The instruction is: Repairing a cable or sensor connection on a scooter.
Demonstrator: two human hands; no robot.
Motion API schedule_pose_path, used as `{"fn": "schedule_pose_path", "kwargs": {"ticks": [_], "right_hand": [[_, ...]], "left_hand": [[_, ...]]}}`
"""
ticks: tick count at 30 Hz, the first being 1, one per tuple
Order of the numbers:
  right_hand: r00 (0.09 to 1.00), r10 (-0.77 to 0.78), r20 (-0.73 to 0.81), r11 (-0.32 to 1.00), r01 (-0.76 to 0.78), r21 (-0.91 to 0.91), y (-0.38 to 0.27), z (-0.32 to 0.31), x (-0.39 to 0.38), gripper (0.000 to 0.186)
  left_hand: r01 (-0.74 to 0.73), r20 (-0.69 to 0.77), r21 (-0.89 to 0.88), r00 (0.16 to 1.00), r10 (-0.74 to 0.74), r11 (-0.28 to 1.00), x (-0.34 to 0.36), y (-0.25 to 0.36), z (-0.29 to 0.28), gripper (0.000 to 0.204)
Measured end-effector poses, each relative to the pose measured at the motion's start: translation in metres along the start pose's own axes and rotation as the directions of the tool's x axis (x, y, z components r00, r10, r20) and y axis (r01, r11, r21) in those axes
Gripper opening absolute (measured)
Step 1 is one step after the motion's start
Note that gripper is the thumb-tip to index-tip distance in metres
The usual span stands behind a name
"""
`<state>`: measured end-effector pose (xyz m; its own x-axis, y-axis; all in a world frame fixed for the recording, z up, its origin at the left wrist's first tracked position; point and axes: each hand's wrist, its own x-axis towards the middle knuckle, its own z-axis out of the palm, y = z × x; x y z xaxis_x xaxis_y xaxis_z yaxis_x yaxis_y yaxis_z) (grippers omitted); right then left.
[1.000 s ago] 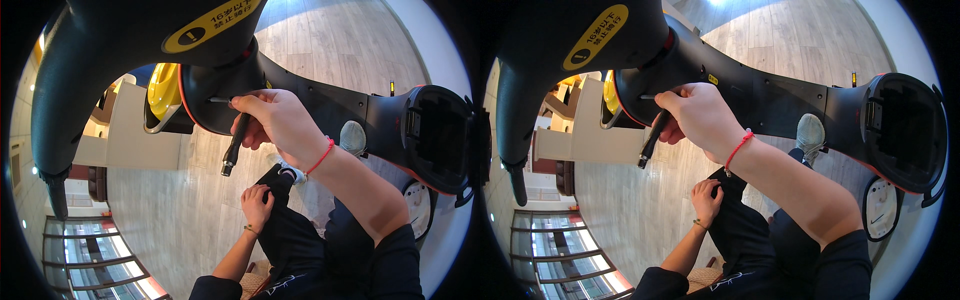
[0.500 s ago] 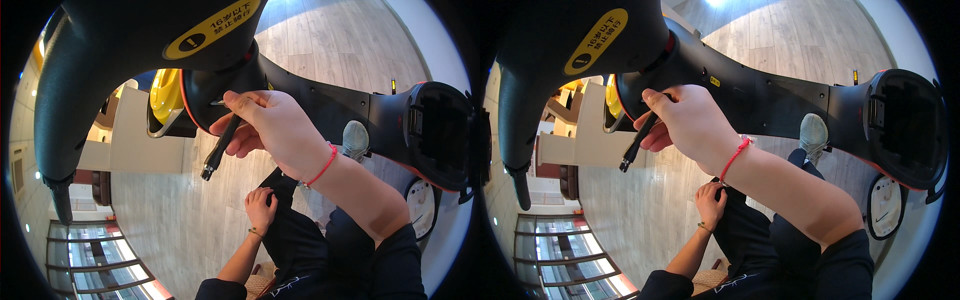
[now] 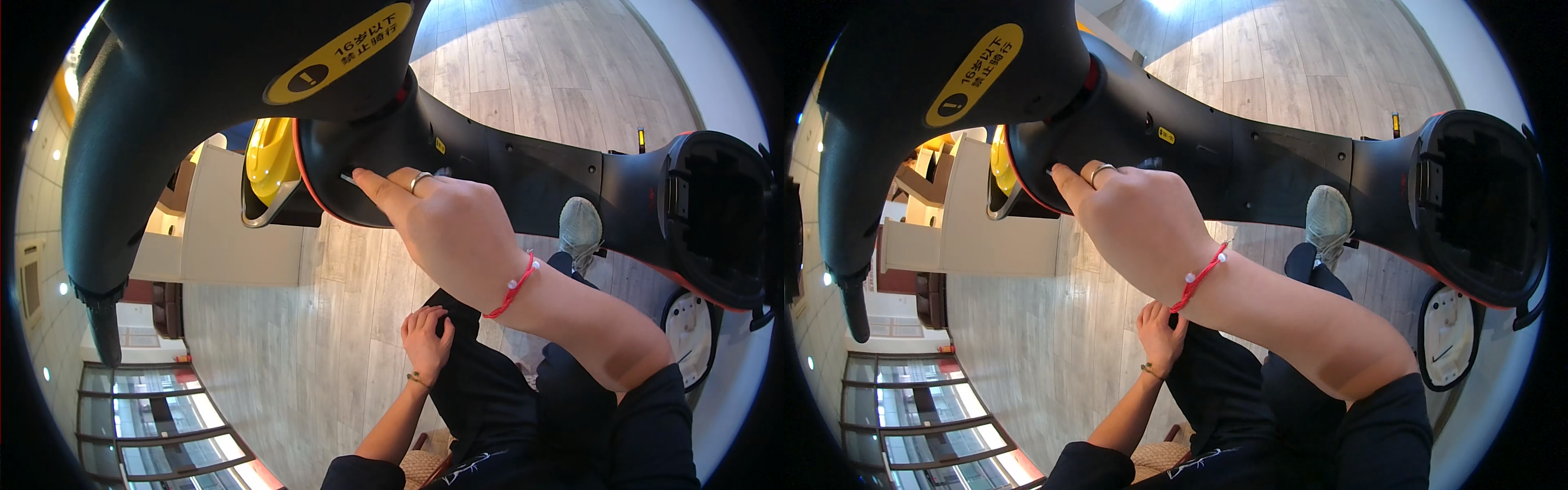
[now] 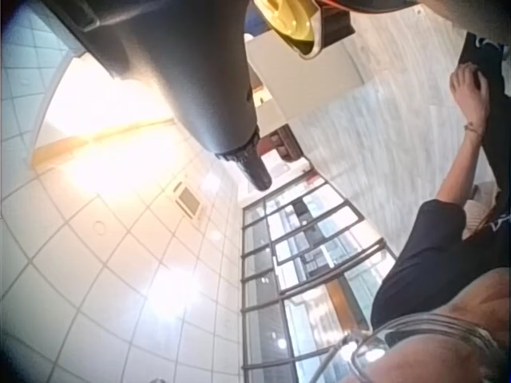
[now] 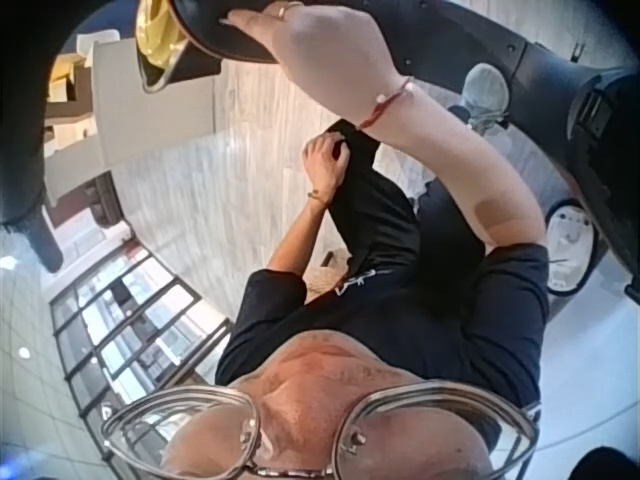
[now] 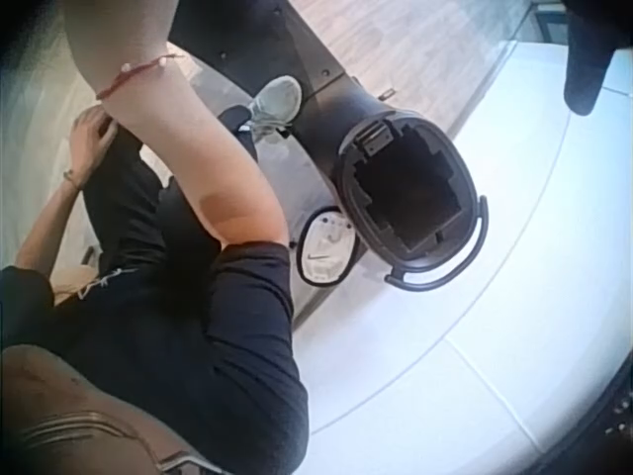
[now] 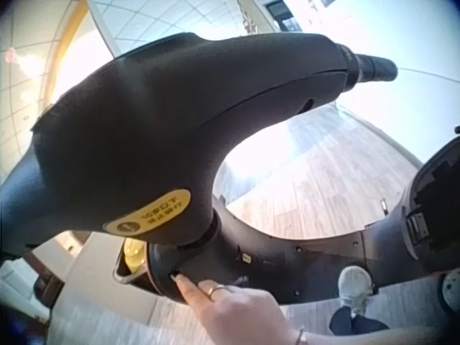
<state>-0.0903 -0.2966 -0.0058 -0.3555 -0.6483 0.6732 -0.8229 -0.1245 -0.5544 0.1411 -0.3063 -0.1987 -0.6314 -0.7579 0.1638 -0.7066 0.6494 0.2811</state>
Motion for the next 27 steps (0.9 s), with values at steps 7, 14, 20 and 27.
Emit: {"fn": "schedule_pose_path", "kwargs": {"ticks": [7,14,20,27], "right_hand": [[0.965,-0.202,-0.166,0.965,0.167,-0.200,0.002,0.006,0.004,0.024],[0.936,-0.250,-0.248,0.966,0.224,-0.126,0.010,0.013,0.001,0.020],[0.900,-0.339,-0.274,0.939,0.307,-0.153,0.021,0.020,-0.002,0.019],[0.886,-0.363,-0.289,0.931,0.332,-0.151,0.025,0.017,0.000,0.013]], "left_hand": [[-0.026,-0.028,-0.026,0.999,0.025,0.999,-0.002,-0.003,0.002,0.014],[-0.026,-0.036,-0.046,0.999,0.025,0.999,-0.004,-0.006,0.005,0.014],[0.031,0.008,-0.166,1.000,-0.030,0.986,0.005,0.001,-0.012,0.017],[-0.354,-0.426,-0.662,0.903,0.057,0.660,0.113,0.078,-0.131,0.021]]}}
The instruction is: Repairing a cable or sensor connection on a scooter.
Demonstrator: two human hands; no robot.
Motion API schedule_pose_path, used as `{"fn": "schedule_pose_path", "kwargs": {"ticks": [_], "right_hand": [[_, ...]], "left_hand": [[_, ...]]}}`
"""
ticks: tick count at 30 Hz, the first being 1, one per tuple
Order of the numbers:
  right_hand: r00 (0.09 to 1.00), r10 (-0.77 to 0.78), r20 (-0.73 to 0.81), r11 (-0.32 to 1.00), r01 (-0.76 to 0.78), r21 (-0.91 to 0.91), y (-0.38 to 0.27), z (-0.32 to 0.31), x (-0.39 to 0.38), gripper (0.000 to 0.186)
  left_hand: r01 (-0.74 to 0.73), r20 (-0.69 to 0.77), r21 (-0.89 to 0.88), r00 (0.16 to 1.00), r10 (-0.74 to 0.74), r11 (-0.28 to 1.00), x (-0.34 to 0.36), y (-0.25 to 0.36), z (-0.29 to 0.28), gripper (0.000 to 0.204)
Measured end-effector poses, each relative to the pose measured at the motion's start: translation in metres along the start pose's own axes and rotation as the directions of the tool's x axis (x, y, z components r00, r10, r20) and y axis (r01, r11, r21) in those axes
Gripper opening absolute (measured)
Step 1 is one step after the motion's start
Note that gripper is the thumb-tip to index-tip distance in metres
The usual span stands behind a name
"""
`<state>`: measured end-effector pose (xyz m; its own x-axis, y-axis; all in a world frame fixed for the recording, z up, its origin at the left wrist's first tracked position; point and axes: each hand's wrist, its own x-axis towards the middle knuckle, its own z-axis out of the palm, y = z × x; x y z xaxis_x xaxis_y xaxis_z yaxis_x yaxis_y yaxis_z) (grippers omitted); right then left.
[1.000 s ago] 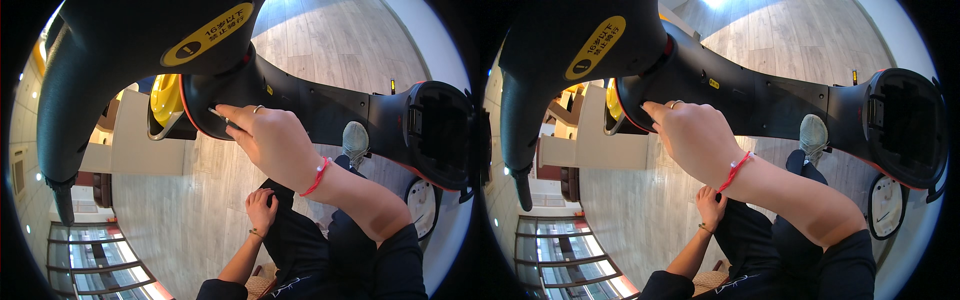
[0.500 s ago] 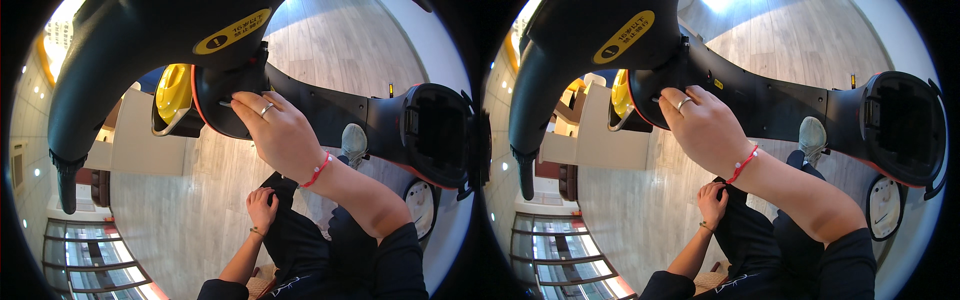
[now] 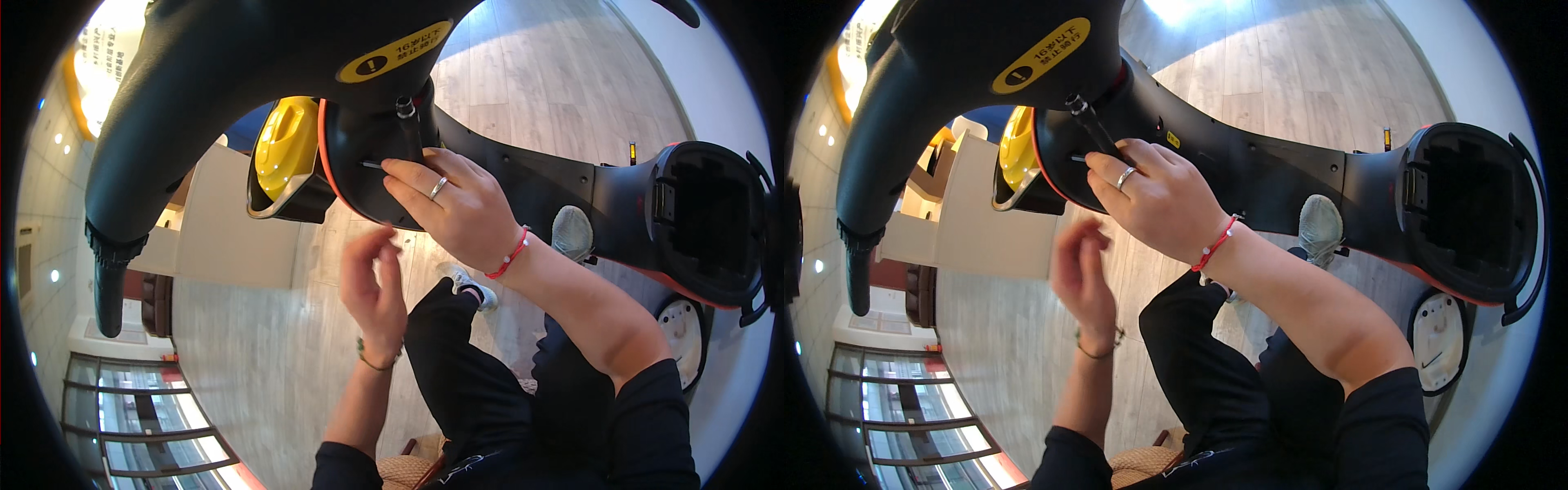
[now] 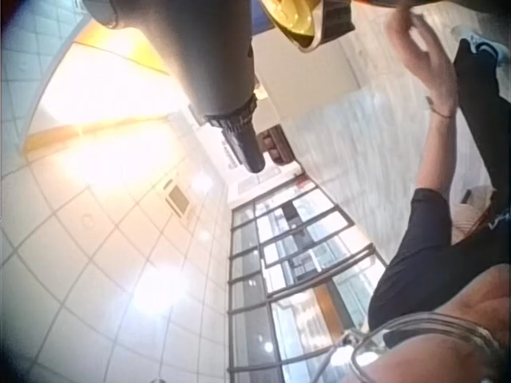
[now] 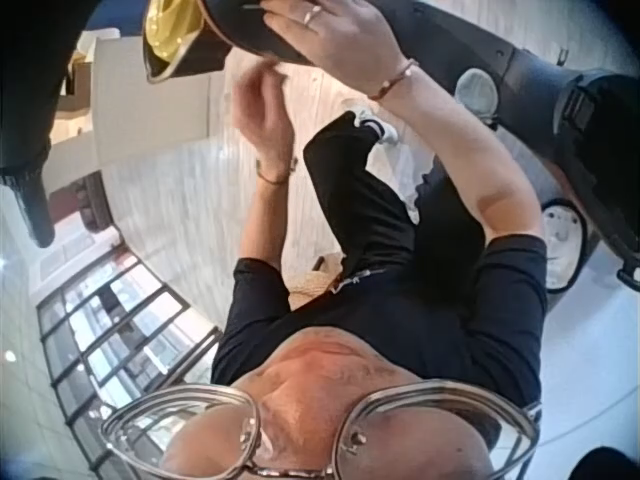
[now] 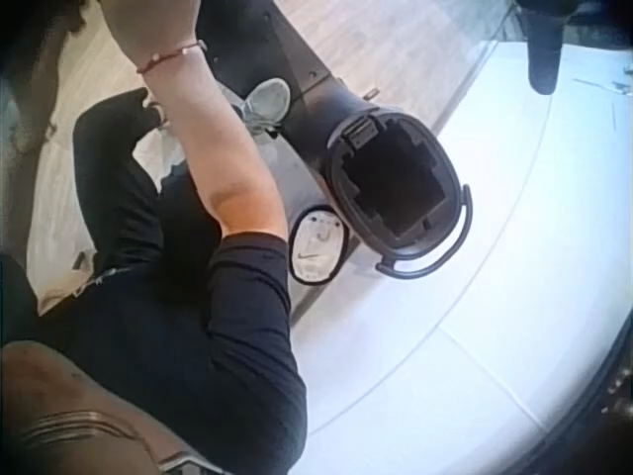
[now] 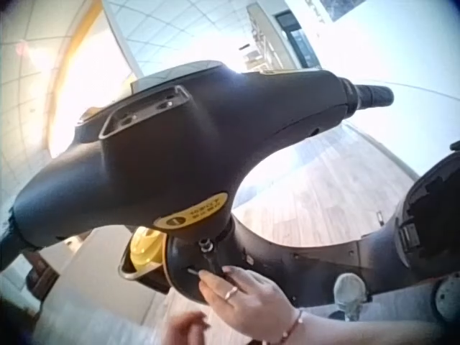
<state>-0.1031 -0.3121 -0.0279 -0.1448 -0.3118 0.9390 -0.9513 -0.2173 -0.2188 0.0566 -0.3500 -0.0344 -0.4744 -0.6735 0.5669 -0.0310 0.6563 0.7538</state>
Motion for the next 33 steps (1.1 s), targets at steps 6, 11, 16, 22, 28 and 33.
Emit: {"fn": "schedule_pose_path", "kwargs": {"ticks": [6,11,16,22,28,33], "right_hand": [[0.988,-0.152,0.016,0.986,0.153,-0.072,0.003,-0.001,-0.001,0.007],[0.991,-0.136,0.022,0.990,0.136,-0.044,-0.001,-0.006,0.004,0.006],[0.988,0.155,-0.025,0.980,-0.151,0.128,-0.011,-0.028,0.001,0.014],[0.324,0.646,0.691,-0.177,-0.817,0.548,-0.027,-0.031,0.021,0.047],[0.417,0.661,0.624,-0.114,-0.766,0.633,-0.019,-0.026,0.019,0.045],[0.441,0.642,0.627,0.041,-0.837,0.546,-0.013,-0.032,0.027,0.036]], "left_hand": [[0.081,0.143,0.054,0.986,-0.088,0.995,0.086,0.078,0.013,0.024],[0.089,0.139,0.093,0.985,-0.101,0.992,0.085,0.070,0.007,0.016],[0.061,0.076,0.087,0.995,-0.068,0.994,0.065,0.062,0.007,0.014],[0.115,-0.010,-0.123,0.993,-0.117,0.986,0.043,0.053,0.010,0.012],[0.062,-0.033,-0.103,0.997,-0.065,0.993,0.019,0.038,0.026,0.014],[0.176,0.127,-0.302,0.981,-0.144,0.937,0.006,0.026,0.033,0.037]]}}
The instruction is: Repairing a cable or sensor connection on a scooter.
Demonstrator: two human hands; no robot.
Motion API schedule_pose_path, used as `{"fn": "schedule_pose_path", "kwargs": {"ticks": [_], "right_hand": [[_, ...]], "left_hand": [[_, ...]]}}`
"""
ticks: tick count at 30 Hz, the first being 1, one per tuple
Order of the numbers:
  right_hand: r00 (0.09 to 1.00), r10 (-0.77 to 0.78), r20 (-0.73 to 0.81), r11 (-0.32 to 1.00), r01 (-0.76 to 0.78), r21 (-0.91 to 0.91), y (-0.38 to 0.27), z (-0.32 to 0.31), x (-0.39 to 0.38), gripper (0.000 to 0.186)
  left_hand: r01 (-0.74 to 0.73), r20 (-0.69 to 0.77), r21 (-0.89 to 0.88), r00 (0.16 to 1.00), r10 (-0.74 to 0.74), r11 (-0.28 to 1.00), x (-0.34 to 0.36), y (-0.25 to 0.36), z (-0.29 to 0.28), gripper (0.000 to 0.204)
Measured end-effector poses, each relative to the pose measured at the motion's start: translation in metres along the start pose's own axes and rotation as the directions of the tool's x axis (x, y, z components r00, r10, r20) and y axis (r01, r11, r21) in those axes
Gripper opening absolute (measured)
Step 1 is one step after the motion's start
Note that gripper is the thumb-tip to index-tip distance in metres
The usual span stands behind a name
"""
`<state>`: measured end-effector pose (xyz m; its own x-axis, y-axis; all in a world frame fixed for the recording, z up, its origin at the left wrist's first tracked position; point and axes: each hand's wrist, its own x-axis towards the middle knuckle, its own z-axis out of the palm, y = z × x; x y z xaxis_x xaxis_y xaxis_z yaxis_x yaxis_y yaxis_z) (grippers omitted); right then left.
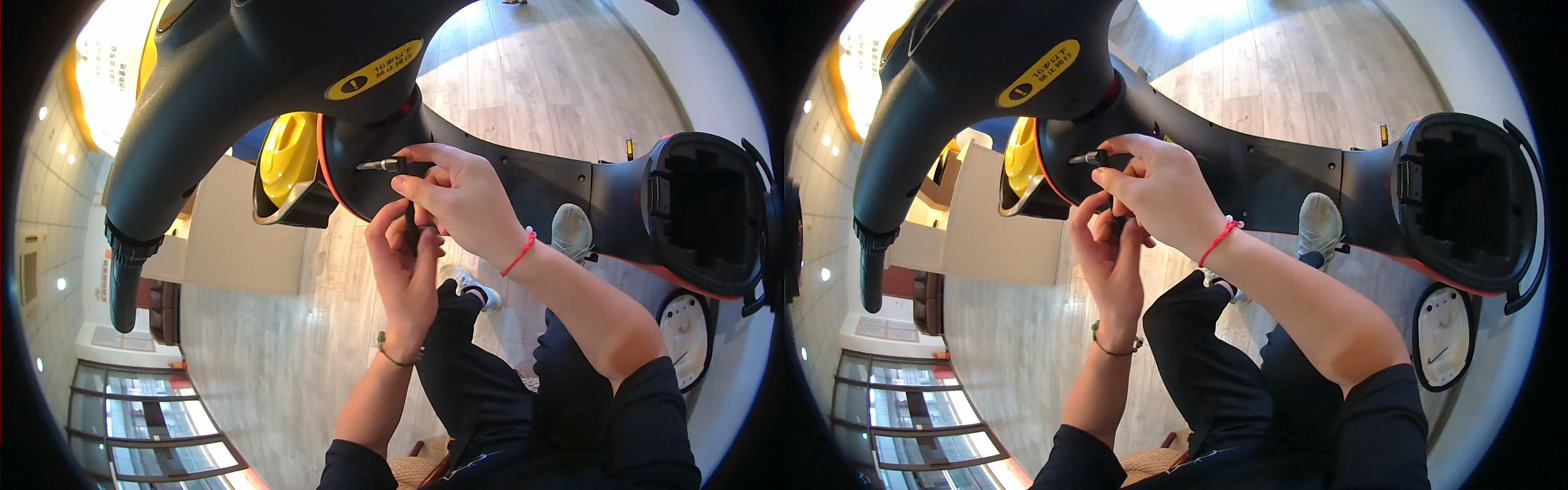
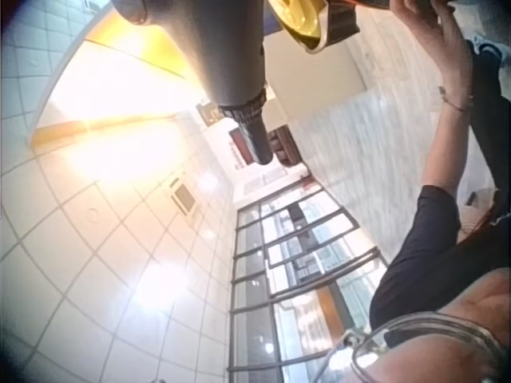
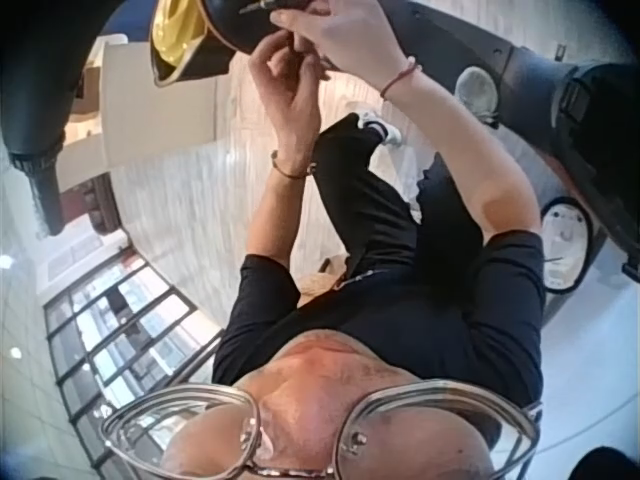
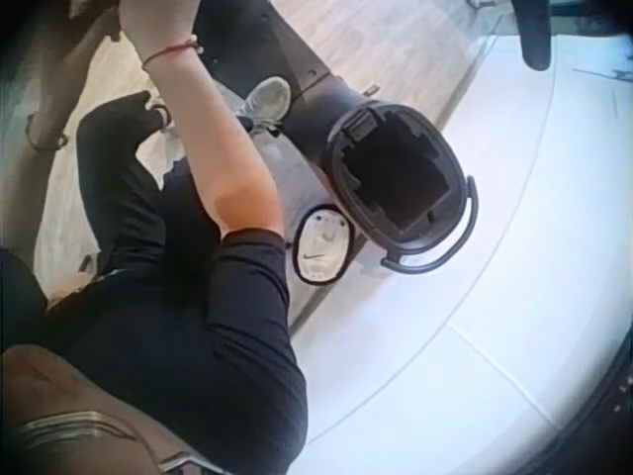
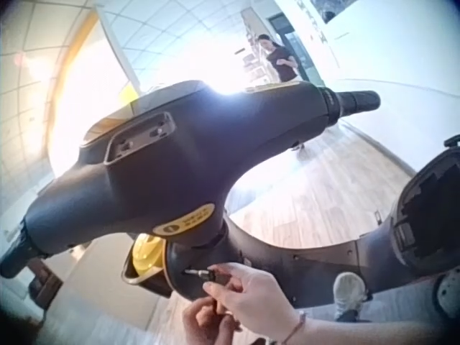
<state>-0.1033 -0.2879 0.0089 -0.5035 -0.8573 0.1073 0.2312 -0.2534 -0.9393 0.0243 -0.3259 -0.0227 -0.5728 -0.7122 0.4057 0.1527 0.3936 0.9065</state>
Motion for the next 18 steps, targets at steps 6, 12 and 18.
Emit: {"fn": "schedule_pose_path", "kwargs": {"ticks": [6,12,18], "right_hand": [[0.951,-0.310,-0.016,0.903,0.289,-0.318,0.013,0.003,-0.001,0.031],[0.750,-0.658,0.065,0.506,0.504,-0.700,0.024,0.006,0.000,0.022],[0.714,-0.694,0.092,0.487,0.560,-0.670,0.029,0.009,-0.002,0.021]], "left_hand": [[0.049,0.001,-0.230,0.999,-0.050,0.972,0.004,-0.018,0.018,0.048],[0.099,-0.049,-0.161,0.993,-0.108,0.982,0.002,-0.030,0.011,0.060],[0.030,-0.141,-0.095,0.989,-0.043,0.995,0.008,-0.016,-0.006,0.034]]}}
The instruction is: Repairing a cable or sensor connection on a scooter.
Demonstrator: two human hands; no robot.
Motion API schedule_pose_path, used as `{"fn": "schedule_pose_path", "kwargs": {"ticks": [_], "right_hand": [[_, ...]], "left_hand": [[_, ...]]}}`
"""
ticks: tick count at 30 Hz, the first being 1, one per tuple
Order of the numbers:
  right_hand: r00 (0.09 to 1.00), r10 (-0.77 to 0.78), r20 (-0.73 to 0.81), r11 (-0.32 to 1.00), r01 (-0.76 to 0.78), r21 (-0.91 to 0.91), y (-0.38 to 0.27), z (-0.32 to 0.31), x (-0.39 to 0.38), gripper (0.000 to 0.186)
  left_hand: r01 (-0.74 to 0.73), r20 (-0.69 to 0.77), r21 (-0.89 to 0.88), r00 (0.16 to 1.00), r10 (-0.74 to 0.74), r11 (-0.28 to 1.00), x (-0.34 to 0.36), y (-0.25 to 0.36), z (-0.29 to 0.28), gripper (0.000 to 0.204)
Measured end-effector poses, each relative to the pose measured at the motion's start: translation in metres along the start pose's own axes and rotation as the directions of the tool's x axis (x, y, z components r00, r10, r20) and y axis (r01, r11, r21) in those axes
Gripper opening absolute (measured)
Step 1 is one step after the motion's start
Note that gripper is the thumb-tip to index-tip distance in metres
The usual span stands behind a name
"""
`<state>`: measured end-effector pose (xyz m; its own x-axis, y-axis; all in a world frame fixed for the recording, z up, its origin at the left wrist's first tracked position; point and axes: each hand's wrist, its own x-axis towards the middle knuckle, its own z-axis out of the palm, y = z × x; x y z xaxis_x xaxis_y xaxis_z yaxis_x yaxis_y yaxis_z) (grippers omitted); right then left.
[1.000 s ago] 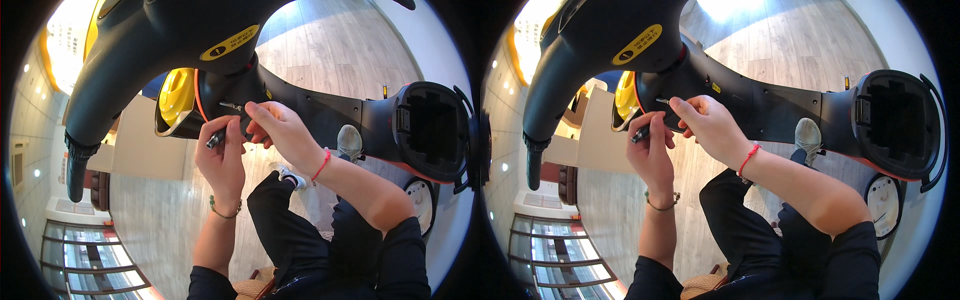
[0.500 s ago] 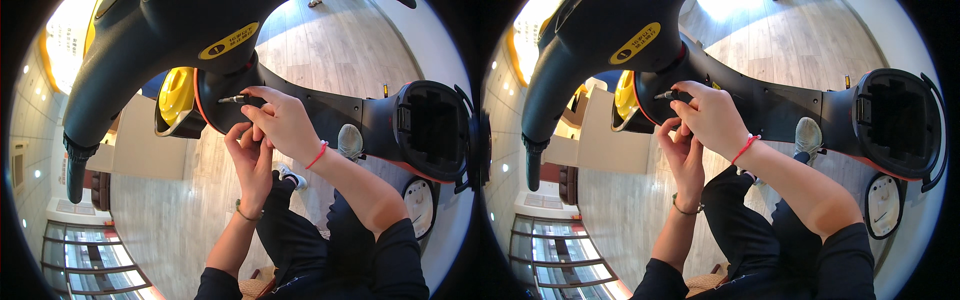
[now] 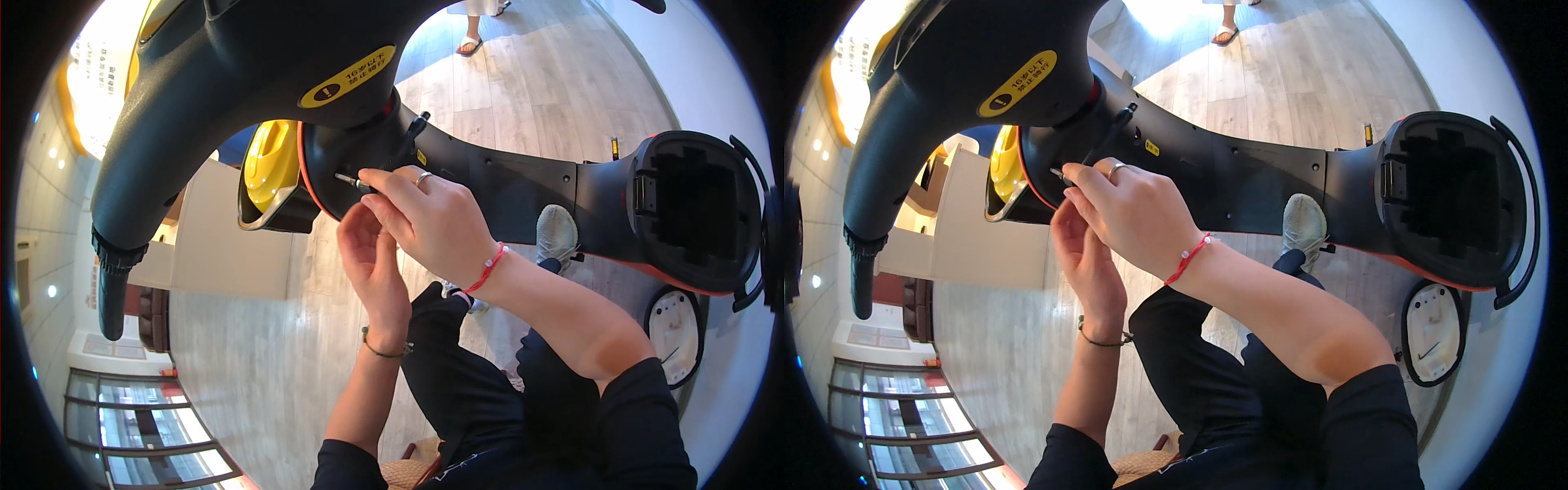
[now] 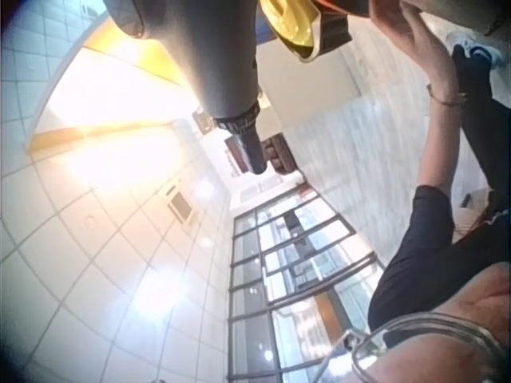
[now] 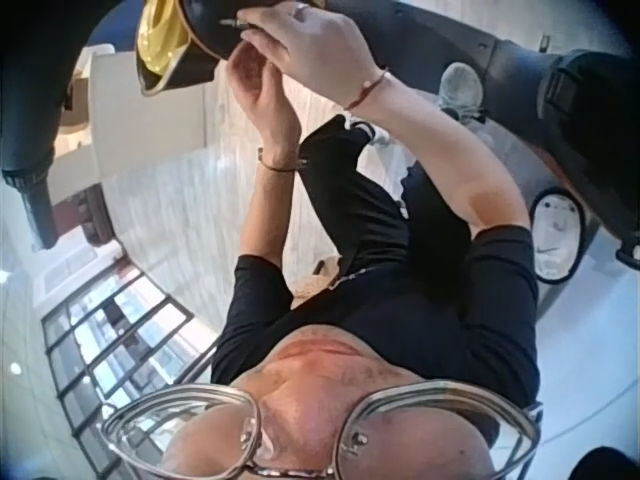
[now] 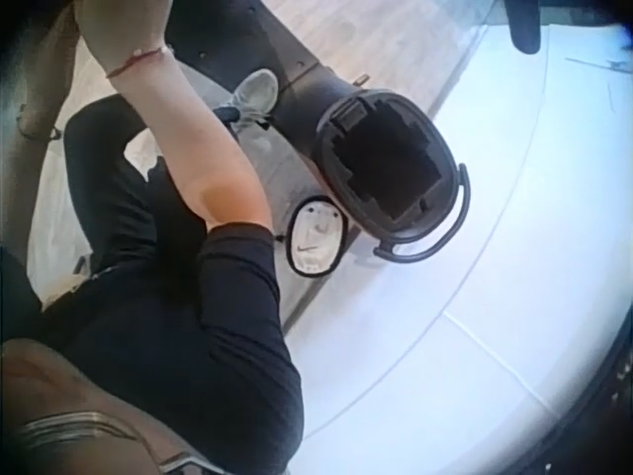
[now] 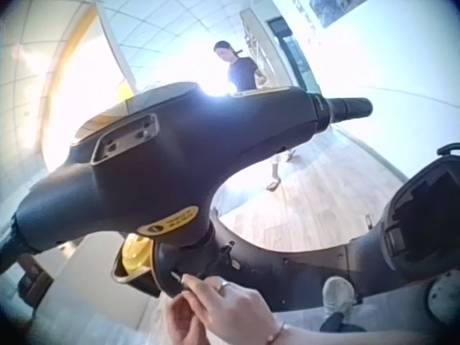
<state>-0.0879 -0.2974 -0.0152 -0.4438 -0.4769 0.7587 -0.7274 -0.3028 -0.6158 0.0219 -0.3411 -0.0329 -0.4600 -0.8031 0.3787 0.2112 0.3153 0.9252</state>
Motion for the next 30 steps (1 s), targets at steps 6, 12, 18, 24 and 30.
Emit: {"fn": "schedule_pose_path", "kwargs": {"ticks": [6,12,18,24,30], "right_hand": [[0.996,-0.084,-0.021,0.996,0.083,-0.039,0.006,0.002,-0.003,0.020],[0.986,-0.165,-0.033,0.980,0.161,-0.117,0.018,0.003,-0.006,0.022],[0.972,-0.235,-0.024,0.967,0.231,-0.103,0.029,0.005,-0.009,0.019],[0.959,-0.283,0.018,0.945,0.282,-0.163,0.033,0.003,-0.004,0.014],[0.989,0.104,-0.104,0.978,-0.083,0.190,0.013,0.002,-0.001,0.007]], "left_hand": [[-0.097,-0.076,0.001,0.992,0.097,0.995,0.020,0.019,-0.001,0.028],[-0.238,0.119,0.411,0.971,0.207,0.880,0.052,0.047,0.008,0.031],[-0.179,0.203,0.564,0.976,0.075,0.806,0.065,0.060,0.021,0.036],[-0.208,0.238,0.477,0.966,0.102,0.854,0.060,0.061,0.018,0.019],[-0.226,0.086,0.378,0.974,0.209,0.898,0.038,0.041,0.010,0.009]]}}
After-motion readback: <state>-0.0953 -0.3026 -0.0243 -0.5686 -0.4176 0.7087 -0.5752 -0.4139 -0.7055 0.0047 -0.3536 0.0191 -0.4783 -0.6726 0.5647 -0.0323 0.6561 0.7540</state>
